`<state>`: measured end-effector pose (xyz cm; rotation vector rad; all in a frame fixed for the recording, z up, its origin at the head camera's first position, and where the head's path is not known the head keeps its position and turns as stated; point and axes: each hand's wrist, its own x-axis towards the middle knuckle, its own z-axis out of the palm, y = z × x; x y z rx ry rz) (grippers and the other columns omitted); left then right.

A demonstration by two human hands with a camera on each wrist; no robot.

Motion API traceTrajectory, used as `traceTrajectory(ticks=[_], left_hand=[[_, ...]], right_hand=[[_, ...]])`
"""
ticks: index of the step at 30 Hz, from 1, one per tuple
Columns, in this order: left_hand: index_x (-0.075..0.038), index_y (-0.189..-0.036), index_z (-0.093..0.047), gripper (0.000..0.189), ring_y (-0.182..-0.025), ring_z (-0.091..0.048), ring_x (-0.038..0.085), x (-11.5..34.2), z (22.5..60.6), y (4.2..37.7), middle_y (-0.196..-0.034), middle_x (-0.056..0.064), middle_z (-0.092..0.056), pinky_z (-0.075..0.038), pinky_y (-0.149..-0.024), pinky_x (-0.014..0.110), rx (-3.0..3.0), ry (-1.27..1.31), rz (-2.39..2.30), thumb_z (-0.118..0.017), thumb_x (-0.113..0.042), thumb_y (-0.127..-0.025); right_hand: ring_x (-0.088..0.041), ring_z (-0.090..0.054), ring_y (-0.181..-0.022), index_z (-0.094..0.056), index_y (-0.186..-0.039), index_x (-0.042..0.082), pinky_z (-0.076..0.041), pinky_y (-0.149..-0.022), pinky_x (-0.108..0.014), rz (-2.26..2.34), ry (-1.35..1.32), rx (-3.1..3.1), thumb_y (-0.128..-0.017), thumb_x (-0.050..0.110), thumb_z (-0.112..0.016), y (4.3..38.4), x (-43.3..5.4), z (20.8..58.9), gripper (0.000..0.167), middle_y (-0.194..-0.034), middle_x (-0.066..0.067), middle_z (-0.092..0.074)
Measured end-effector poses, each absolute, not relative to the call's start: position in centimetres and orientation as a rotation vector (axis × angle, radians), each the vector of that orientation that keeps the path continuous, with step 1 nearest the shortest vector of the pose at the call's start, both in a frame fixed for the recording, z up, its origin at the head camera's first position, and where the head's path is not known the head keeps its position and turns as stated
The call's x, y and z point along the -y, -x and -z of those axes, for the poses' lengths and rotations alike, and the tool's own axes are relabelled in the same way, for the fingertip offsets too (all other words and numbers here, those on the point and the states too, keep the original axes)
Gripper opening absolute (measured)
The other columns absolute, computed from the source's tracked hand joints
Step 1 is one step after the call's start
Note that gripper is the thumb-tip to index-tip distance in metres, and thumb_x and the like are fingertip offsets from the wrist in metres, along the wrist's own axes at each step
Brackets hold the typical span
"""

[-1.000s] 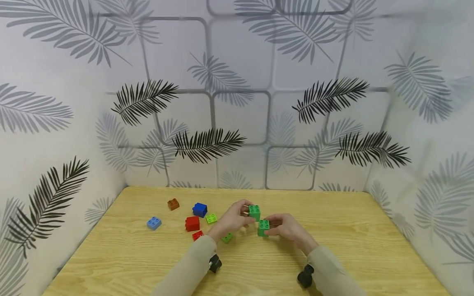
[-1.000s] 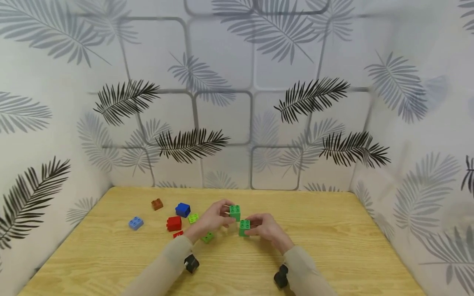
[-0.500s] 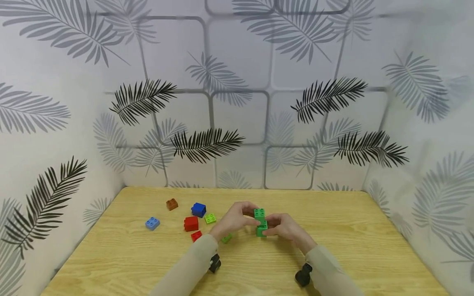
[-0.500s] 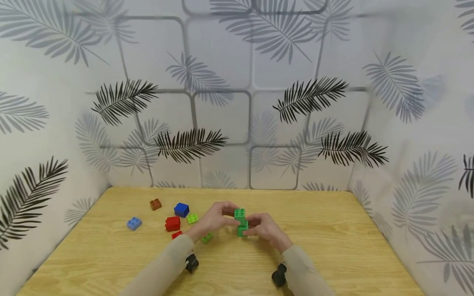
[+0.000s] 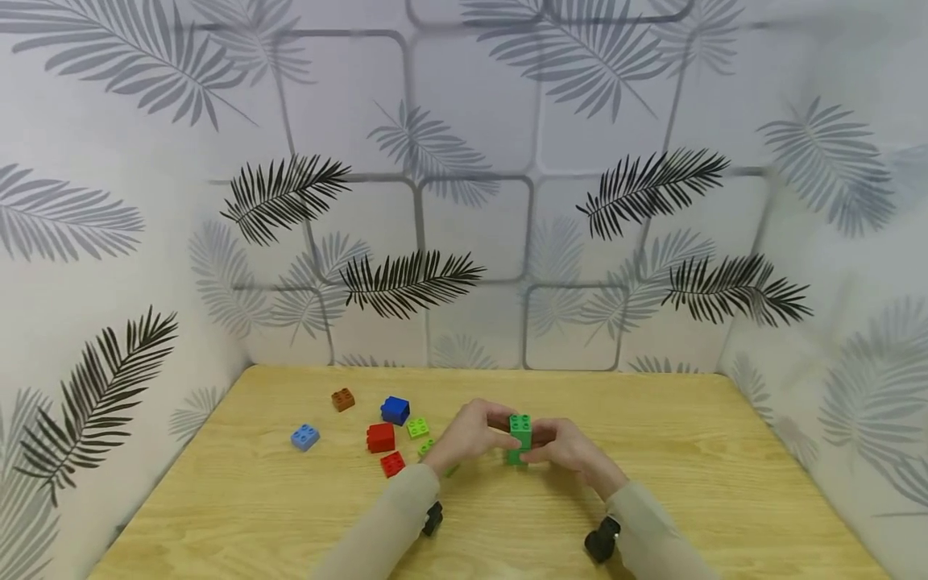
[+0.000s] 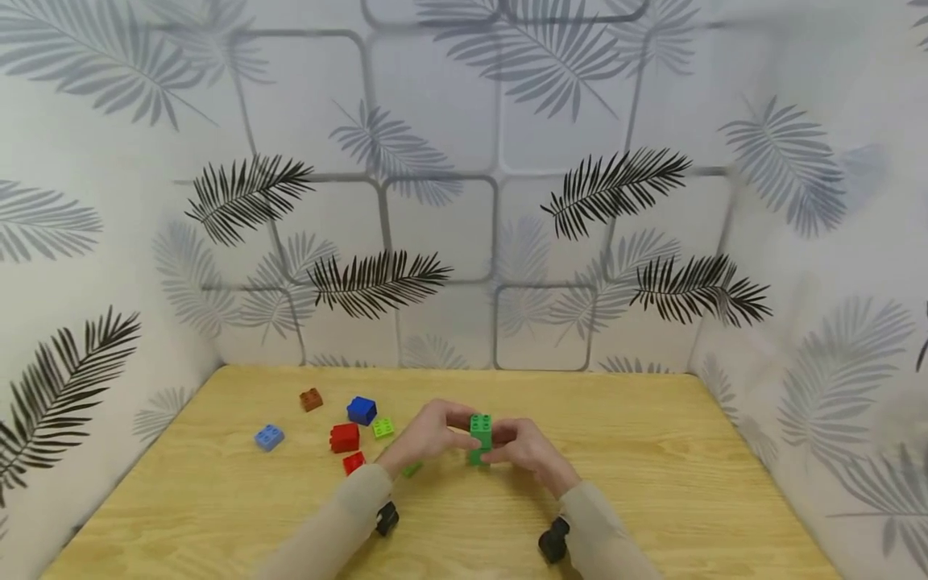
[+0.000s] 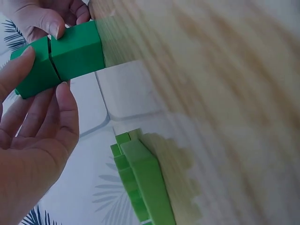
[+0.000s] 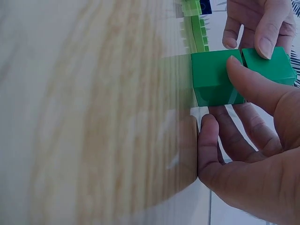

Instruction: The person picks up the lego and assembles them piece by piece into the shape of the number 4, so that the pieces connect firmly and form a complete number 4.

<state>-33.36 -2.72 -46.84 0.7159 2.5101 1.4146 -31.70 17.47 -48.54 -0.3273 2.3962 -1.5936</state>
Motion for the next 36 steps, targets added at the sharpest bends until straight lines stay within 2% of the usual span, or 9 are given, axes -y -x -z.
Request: traceTrajectory(ticks=[6, 13, 21, 28, 33, 36], left_hand=[[-0.025, -0.105, -0.076, 0.027, -0.090, -0.066, 0.005, 2.5, 46.8, 33.6, -0.095, -0.009, -0.074, -0.052, -0.089, 0.037, -2.496, -0.695, -1.420, -0.082, -0.018, -0.080], [-0.020, -0.109, -0.076, 0.030, -0.092, -0.067, 0.005, 2.2, 46.8, 33.6, -0.096, -0.009, -0.075, -0.052, -0.091, 0.036, -2.525, -0.767, -1.378, -0.082, -0.016, -0.080], [-0.020, -0.102, -0.076, 0.023, -0.089, -0.067, 0.005, 2.5, 46.6, 33.6, -0.093, -0.008, -0.074, -0.053, -0.089, 0.033, -2.539, -0.794, -1.347, -0.081, -0.013, -0.081], [-0.021, -0.101, -0.074, 0.020, -0.093, -0.067, 0.006, 2.6, 46.5, 33.6, -0.097, -0.008, -0.073, -0.053, -0.092, 0.034, -2.554, -0.833, -1.252, -0.079, -0.015, -0.083], [-0.019, -0.112, -0.072, 0.029, -0.103, -0.066, 0.012, 3.4, 46.0, 33.6, -0.106, -0.005, -0.072, -0.052, -0.095, 0.037, -2.544, -0.846, -1.226, -0.078, -0.015, -0.084], [-0.012, -0.122, -0.068, 0.038, -0.108, -0.066, 0.019, 4.3, 45.8, 33.8, -0.114, 0.003, -0.070, -0.052, -0.095, 0.038, -2.516, -0.805, -1.248, -0.076, -0.009, -0.085]], right_hand=[[-0.016, -0.066, -0.094, -0.067, -0.112, -0.003, -0.052, -0.087, -0.034, 1.593, 0.330, -2.391, -0.078, 0.006, -0.081, 32.0, -17.7, 48.5, 0.037, -0.102, -0.008, -0.072], [-0.018, -0.065, -0.101, -0.066, -0.118, -0.002, -0.050, -0.094, -0.040, 1.568, 0.322, -2.401, -0.080, 0.008, -0.080, 31.9, -18.1, 48.2, 0.042, -0.109, -0.010, -0.071], [-0.018, -0.064, -0.104, -0.059, -0.127, -0.006, -0.053, -0.089, -0.029, 1.770, 0.352, -2.195, -0.084, 0.011, -0.077, 31.7, -18.6, 48.0, 0.049, -0.118, -0.014, -0.067], [-0.017, -0.061, -0.107, -0.056, -0.131, -0.003, -0.051, -0.094, -0.032, 1.850, 0.325, -2.236, -0.086, 0.016, -0.076, 31.2, -18.0, 47.6, 0.053, -0.122, -0.013, -0.064], [-0.017, -0.060, -0.106, -0.057, -0.133, 0.000, -0.049, -0.096, -0.034, 1.867, 0.294, -2.251, -0.087, 0.018, -0.076, 31.4, -17.6, 47.4, 0.053, -0.123, -0.013, -0.063], [-0.017, -0.060, -0.107, -0.058, -0.133, 0.000, -0.049, -0.096, -0.035, 1.863, 0.281, -2.256, -0.088, 0.019, -0.075, 31.4, -17.5, 47.4, 0.052, -0.123, -0.012, -0.064]])
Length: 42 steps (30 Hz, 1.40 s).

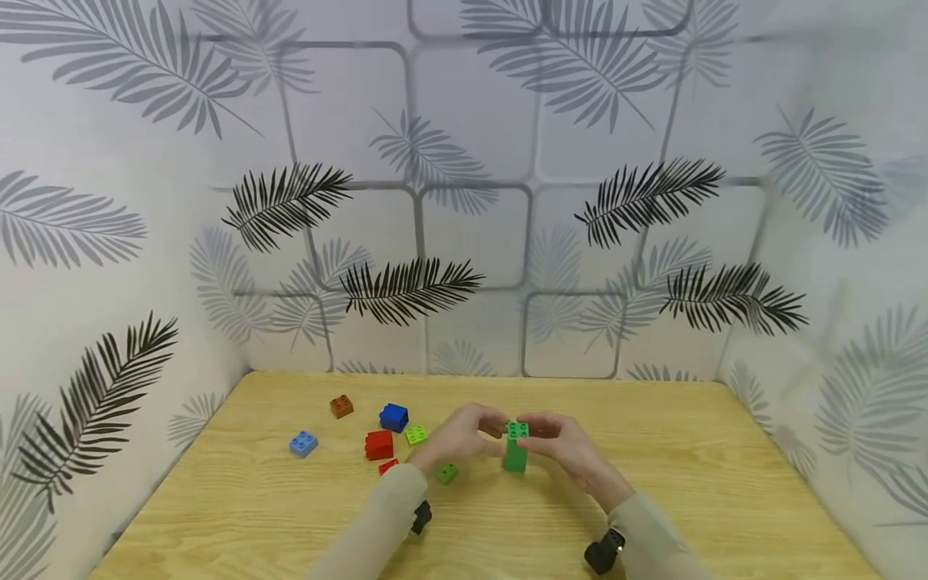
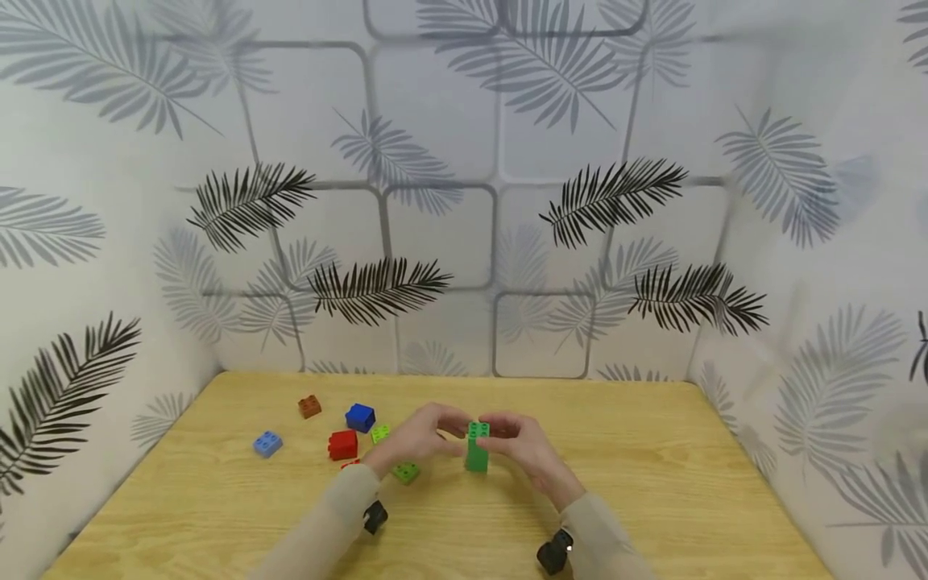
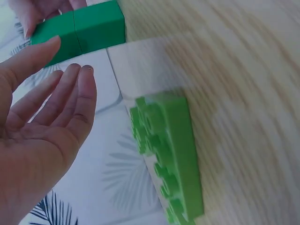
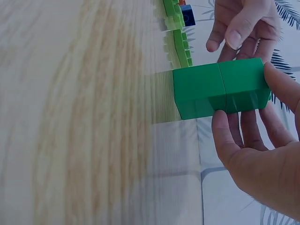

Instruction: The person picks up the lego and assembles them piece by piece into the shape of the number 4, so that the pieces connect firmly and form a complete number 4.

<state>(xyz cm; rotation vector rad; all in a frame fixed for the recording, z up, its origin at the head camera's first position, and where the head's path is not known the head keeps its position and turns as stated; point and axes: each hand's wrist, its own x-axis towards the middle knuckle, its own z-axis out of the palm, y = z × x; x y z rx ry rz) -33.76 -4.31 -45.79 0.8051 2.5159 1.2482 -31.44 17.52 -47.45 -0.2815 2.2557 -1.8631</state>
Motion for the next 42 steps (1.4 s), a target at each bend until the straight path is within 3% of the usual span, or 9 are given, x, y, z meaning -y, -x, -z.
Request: traceTrajectory(ticks=[6, 19, 27, 32, 37, 42], left_hand=[[0.000, -0.126, -0.064, 0.039, -0.106, -0.067, 0.028, 6.2, 45.9, 34.1, -0.118, 0.018, -0.068, -0.055, -0.089, 0.038, -2.440, -0.726, -1.353, -0.071, -0.001, -0.087], [-0.001, -0.116, -0.067, 0.029, -0.099, -0.064, 0.020, 9.3, 46.5, 35.1, -0.113, 0.014, -0.067, -0.054, -0.088, 0.039, -2.451, -0.598, -1.433, -0.070, -0.001, -0.088], [-0.008, -0.121, -0.068, 0.037, -0.120, -0.053, 0.031, 9.5, 46.7, 35.4, -0.125, 0.010, -0.060, -0.052, -0.091, 0.043, -2.549, -0.529, -1.349, -0.073, -0.002, -0.085], [-0.011, -0.124, -0.066, 0.046, -0.131, -0.045, 0.039, 9.1, 46.7, 35.7, -0.140, 0.017, -0.047, -0.056, -0.079, 0.038, -2.496, -0.435, -1.376, -0.075, 0.004, -0.082], [-0.009, -0.127, -0.064, 0.055, -0.124, -0.050, 0.033, 8.6, 46.9, 36.2, -0.142, 0.018, -0.048, -0.056, -0.066, 0.034, -2.481, -0.418, -1.310, -0.078, 0.008, -0.076], [-0.011, -0.127, -0.065, 0.058, -0.101, -0.055, 0.023, 8.1, 46.9, 36.7, -0.133, 0.010, -0.058, -0.052, -0.067, 0.031, -2.603, -0.518, -1.052, -0.082, 0.003, -0.073]], right_hand=[[-0.017, -0.060, -0.110, -0.057, -0.134, 0.001, -0.050, -0.095, -0.034, 1.852, 0.288, -2.258, -0.088, 0.021, -0.075, 31.3, -17.6, 47.7, 0.054, -0.125, -0.011, -0.064], [-0.020, -0.059, -0.111, -0.059, -0.132, 0.003, -0.051, -0.095, -0.037, 1.879, 0.261, -2.260, -0.087, 0.021, -0.075, 31.2, -17.3, 48.0, 0.051, -0.125, -0.013, -0.063], [-0.020, -0.058, -0.112, -0.058, -0.133, 0.004, -0.051, -0.094, -0.036, 1.873, 0.243, -2.250, -0.088, 0.021, -0.074, 31.2, -17.4, 48.1, 0.051, -0.127, -0.013, -0.060], [-0.019, -0.059, -0.109, -0.058, -0.133, 0.003, -0.052, -0.093, -0.037, 1.880, 0.254, -2.246, -0.089, 0.021, -0.074, 31.3, -17.5, 48.0, 0.050, -0.125, -0.013, -0.061], [-0.017, -0.059, -0.109, -0.058, -0.133, 0.004, -0.052, -0.093, -0.036, 1.878, 0.258, -2.239, -0.089, 0.021, -0.074, 31.3, -17.5, 48.0, 0.050, -0.125, -0.012, -0.061], [-0.017, -0.059, -0.108, -0.058, -0.133, 0.003, -0.052, -0.093, -0.036, 1.875, 0.247, -2.235, -0.089, 0.020, -0.074, 31.4, -17.4, 47.8, 0.050, -0.126, -0.013, -0.061]])
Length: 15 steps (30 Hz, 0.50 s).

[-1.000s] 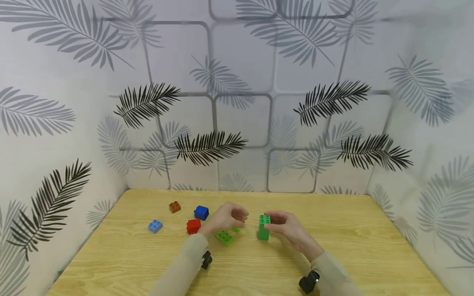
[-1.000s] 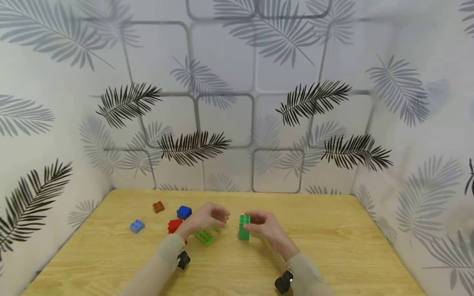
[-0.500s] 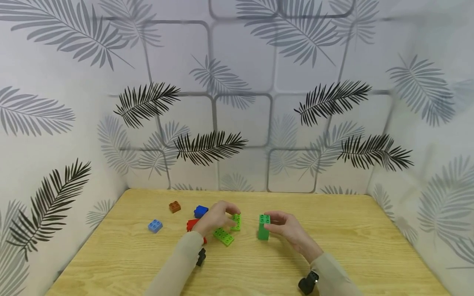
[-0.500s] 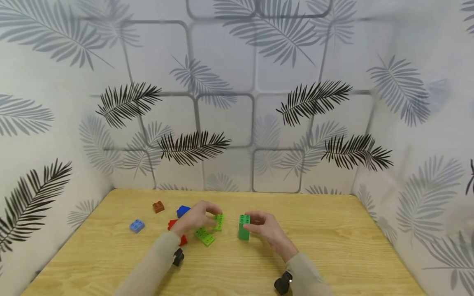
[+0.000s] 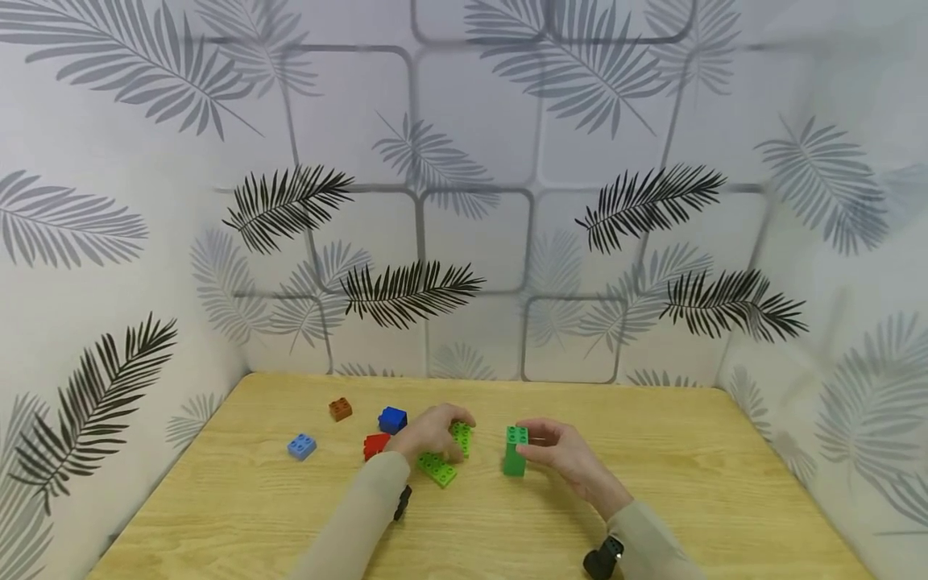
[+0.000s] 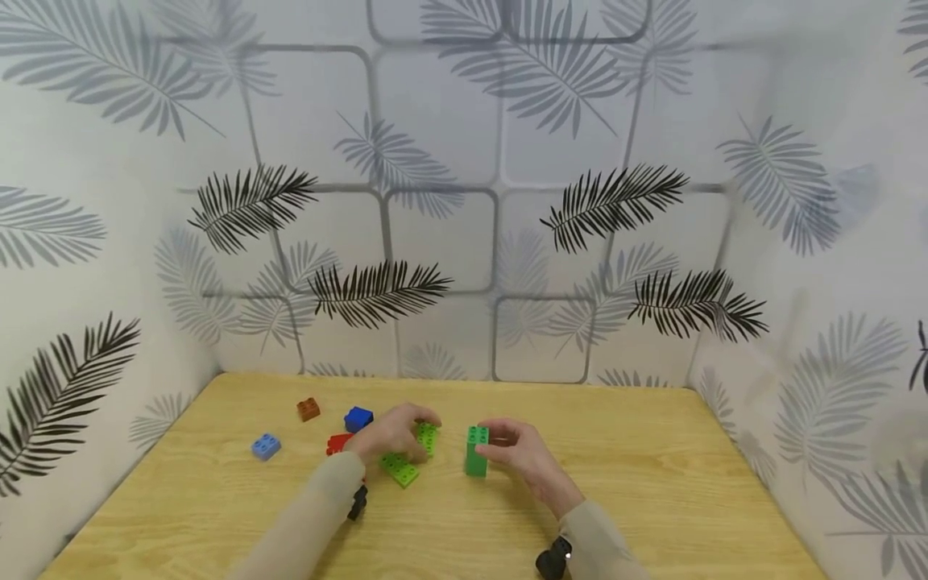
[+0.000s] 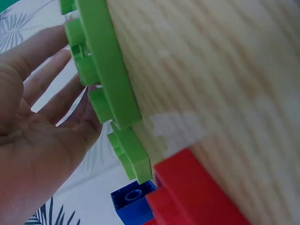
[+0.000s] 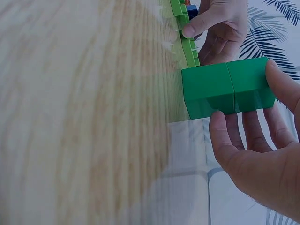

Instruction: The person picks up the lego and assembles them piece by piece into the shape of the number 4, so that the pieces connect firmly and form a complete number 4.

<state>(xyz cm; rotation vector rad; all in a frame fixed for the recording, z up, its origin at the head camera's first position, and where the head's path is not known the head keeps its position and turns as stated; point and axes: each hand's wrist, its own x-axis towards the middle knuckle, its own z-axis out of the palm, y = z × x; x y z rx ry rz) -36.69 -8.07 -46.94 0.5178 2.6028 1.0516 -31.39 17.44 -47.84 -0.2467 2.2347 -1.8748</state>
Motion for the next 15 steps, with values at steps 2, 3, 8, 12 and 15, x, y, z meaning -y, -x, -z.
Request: traceTrajectory(ticks=[2, 3, 8, 12, 15], left_hand=[[-0.013, -0.125, -0.066, 0.056, -0.094, -0.055, 0.020, 7.94, 47.03, 36.71, -0.131, 0.009, -0.059, -0.051, -0.069, 0.032, -2.645, -0.538, -0.975, -0.083, 0.001, -0.073], [-0.013, -0.125, -0.066, 0.056, -0.091, -0.055, 0.020, 7.89, 47.03, 36.71, -0.131, 0.008, -0.059, -0.052, -0.069, 0.033, -2.652, -0.540, -0.957, -0.083, 0.000, -0.074], [-0.014, -0.123, -0.066, 0.052, -0.078, -0.058, 0.018, 7.82, 46.98, 36.68, -0.129, 0.009, -0.057, -0.052, -0.066, 0.033, -2.622, -0.514, -0.990, -0.083, -0.004, -0.075], [-0.010, -0.124, -0.065, 0.054, -0.074, -0.059, 0.022, 8.09, 46.94, 36.53, -0.132, 0.015, -0.050, -0.055, -0.060, 0.036, -2.528, -0.439, -1.201, -0.083, -0.004, -0.073], [-0.009, -0.125, -0.066, 0.055, -0.082, -0.059, 0.025, 8.31, 46.96, 36.32, -0.144, 0.016, -0.040, -0.056, -0.061, 0.038, -2.500, -0.390, -1.326, -0.082, -0.005, -0.073]], right_hand=[[-0.018, -0.059, -0.109, -0.058, -0.133, 0.004, -0.052, -0.093, -0.036, 1.871, 0.243, -2.237, -0.089, 0.021, -0.074, 31.40, -17.46, 47.93, 0.050, -0.126, -0.013, -0.061], [-0.019, -0.059, -0.110, -0.058, -0.132, 0.004, -0.052, -0.093, -0.036, 1.869, 0.242, -2.239, -0.088, 0.021, -0.074, 31.41, -17.48, 47.98, 0.050, -0.126, -0.013, -0.061], [-0.020, -0.058, -0.113, -0.057, -0.133, 0.004, -0.052, -0.095, -0.037, 1.861, 0.236, -2.231, -0.089, 0.021, -0.074, 31.34, -17.60, 48.07, 0.051, -0.129, -0.014, -0.060], [-0.020, -0.058, -0.113, -0.056, -0.134, 0.003, -0.052, -0.096, -0.039, 1.866, 0.254, -2.210, -0.089, 0.021, -0.073, 31.25, -17.55, 48.04, 0.052, -0.130, -0.015, -0.059], [-0.020, -0.058, -0.114, -0.055, -0.135, 0.003, -0.051, -0.097, -0.040, 1.873, 0.255, -2.197, -0.089, 0.022, -0.074, 31.23, -17.46, 48.06, 0.052, -0.131, -0.015, -0.058]])
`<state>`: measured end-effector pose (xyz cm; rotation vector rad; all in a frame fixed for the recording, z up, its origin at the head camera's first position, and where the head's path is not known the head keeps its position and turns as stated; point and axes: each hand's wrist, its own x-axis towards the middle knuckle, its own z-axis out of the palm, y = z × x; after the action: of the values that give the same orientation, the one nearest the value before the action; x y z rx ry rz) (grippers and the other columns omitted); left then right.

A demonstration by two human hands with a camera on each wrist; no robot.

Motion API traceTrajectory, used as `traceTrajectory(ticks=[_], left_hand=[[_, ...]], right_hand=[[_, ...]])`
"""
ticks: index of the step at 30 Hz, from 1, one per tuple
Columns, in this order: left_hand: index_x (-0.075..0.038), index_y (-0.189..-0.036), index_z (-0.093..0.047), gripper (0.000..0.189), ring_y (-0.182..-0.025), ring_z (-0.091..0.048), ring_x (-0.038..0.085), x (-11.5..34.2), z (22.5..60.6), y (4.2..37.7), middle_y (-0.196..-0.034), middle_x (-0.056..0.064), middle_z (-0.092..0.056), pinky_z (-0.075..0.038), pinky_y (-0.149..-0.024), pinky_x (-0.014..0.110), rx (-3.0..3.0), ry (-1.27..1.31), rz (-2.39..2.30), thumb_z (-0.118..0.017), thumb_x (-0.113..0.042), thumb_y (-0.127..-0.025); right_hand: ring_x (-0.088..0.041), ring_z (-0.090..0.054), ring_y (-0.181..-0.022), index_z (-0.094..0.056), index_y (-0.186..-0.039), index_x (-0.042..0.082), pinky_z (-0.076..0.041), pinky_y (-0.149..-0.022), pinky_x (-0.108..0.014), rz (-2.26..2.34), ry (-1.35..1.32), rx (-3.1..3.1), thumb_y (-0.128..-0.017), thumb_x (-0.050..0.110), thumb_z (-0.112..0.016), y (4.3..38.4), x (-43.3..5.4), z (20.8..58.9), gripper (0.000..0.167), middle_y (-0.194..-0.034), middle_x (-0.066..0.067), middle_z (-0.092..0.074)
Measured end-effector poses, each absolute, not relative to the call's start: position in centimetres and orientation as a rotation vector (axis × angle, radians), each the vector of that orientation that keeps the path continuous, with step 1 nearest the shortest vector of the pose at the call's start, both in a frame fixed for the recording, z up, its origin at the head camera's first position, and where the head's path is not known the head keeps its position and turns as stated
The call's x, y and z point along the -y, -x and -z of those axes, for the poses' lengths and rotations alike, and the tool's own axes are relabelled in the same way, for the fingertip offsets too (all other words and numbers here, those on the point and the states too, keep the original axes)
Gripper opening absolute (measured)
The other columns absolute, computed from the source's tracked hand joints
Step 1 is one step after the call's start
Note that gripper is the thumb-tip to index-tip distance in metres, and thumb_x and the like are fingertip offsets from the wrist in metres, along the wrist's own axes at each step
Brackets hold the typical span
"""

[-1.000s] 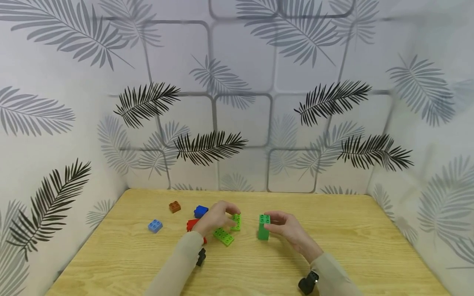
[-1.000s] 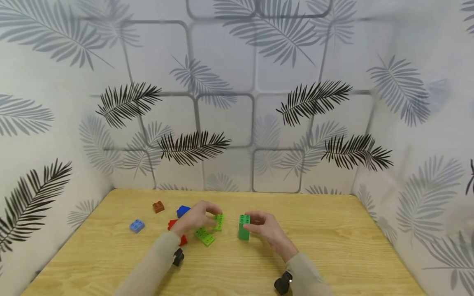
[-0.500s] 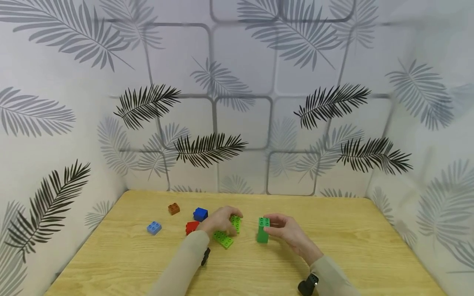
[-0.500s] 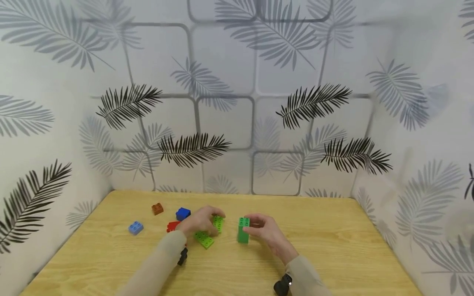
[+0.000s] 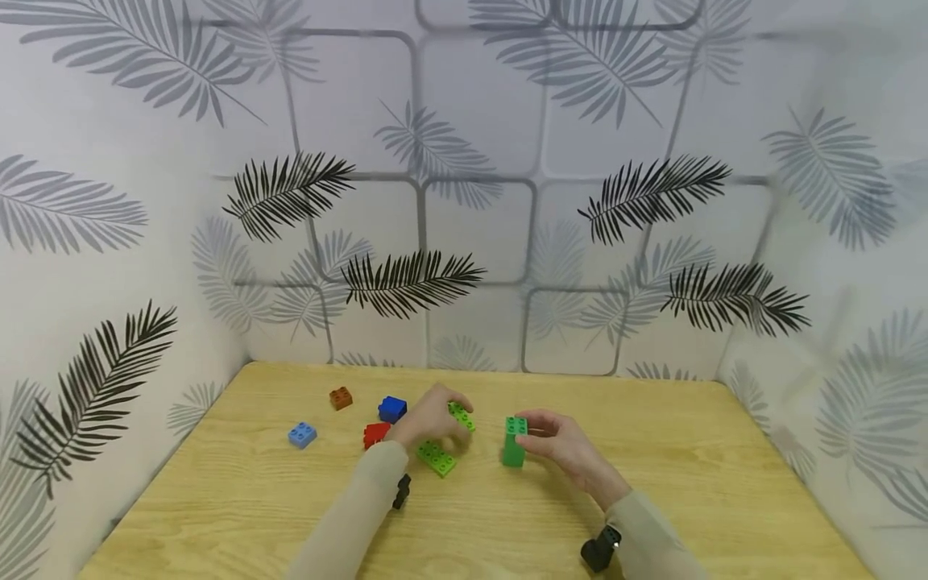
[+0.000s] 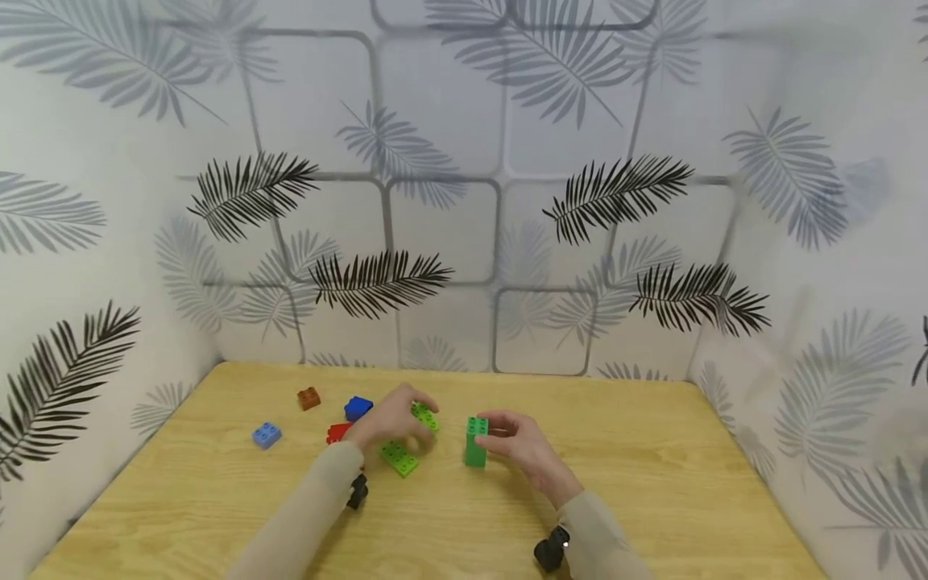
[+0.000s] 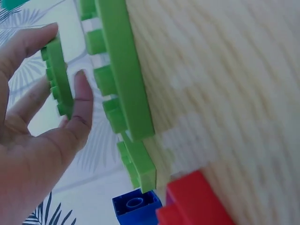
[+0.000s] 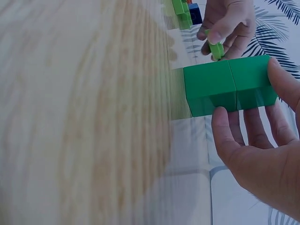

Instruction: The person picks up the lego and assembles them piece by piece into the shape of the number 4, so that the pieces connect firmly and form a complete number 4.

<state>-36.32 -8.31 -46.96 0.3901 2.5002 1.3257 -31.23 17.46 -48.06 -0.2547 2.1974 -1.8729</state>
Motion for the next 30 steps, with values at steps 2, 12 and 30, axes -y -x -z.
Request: traceTrajectory(ticks=[2, 12, 30], left_hand=[[-0.009, -0.124, -0.066, 0.051, -0.092, -0.057, 0.026, 8.4, 46.9, 36.3, -0.151, 0.014, -0.035, -0.055, -0.064, 0.039, -2.510, -0.376, -1.380, -0.081, -0.007, -0.075], [-0.015, -0.110, -0.069, 0.043, -0.110, -0.060, 0.028, 8.3, 46.6, 36.2, -0.133, 0.007, -0.055, -0.049, -0.088, 0.047, -2.502, -0.398, -1.490, -0.087, -0.028, -0.074], [-0.017, -0.122, -0.067, 0.041, -0.118, -0.060, 0.030, 7.7, 46.5, 35.2, -0.130, 0.005, -0.061, -0.047, -0.101, 0.047, -2.396, -0.473, -1.744, -0.079, -0.026, -0.085]], right_hand=[[-0.020, -0.058, -0.114, -0.055, -0.135, 0.004, -0.051, -0.097, -0.040, 1.878, 0.250, -2.193, -0.089, 0.021, -0.073, 31.3, -17.4, 48.1, 0.052, -0.131, -0.015, -0.058], [-0.020, -0.058, -0.112, -0.055, -0.135, 0.003, -0.051, -0.098, -0.041, 1.872, 0.247, -2.180, -0.090, 0.020, -0.073, 31.0, -17.5, 48.3, 0.051, -0.130, -0.015, -0.058], [-0.016, -0.060, -0.105, -0.057, -0.134, 0.004, -0.052, -0.091, -0.036, 1.857, 0.256, -2.185, -0.089, 0.022, -0.074, 31.6, -17.6, 48.2, 0.051, -0.125, -0.011, -0.062]])
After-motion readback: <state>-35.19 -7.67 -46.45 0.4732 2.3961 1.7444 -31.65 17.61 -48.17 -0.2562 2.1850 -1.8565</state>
